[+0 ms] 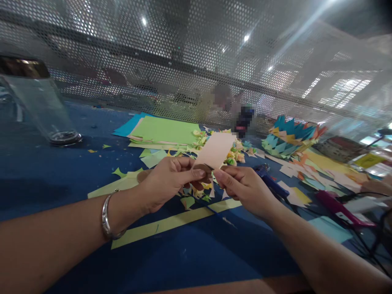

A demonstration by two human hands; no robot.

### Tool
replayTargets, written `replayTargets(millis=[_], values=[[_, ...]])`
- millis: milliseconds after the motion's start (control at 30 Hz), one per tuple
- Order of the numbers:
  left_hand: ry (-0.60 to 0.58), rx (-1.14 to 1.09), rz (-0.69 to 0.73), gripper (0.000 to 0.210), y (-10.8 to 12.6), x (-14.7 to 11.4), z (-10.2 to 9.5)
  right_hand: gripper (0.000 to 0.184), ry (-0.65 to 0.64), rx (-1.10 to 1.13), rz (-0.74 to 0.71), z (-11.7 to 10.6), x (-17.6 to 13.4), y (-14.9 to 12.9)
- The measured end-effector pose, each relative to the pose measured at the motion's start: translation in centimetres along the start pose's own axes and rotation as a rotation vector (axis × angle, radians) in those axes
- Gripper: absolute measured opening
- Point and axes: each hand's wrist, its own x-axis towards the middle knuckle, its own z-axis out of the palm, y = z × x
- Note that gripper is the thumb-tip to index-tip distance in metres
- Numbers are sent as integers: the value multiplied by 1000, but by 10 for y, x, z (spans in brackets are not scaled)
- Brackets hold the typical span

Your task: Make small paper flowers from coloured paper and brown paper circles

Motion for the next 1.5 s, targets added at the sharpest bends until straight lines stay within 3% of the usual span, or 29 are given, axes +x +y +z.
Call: replayTargets(millis=[300, 767, 1067, 1300, 1500], values=[[29, 168, 20, 14, 7, -3, -1, 50, 13, -143, -55, -2, -1, -8], [-8, 116, 28, 24, -3, 3, -4, 52, 16, -223, 3, 3, 2, -4], [28, 361, 6, 26, 0, -1, -8, 50, 22, -281, 7, 6, 2, -3], [76, 248, -63, 17, 4, 1, -5, 50, 16, -265, 8, 6, 2, -3], [109, 223, 6, 15, 4, 1, -8, 48, 47, -158, 42, 9, 2, -4]])
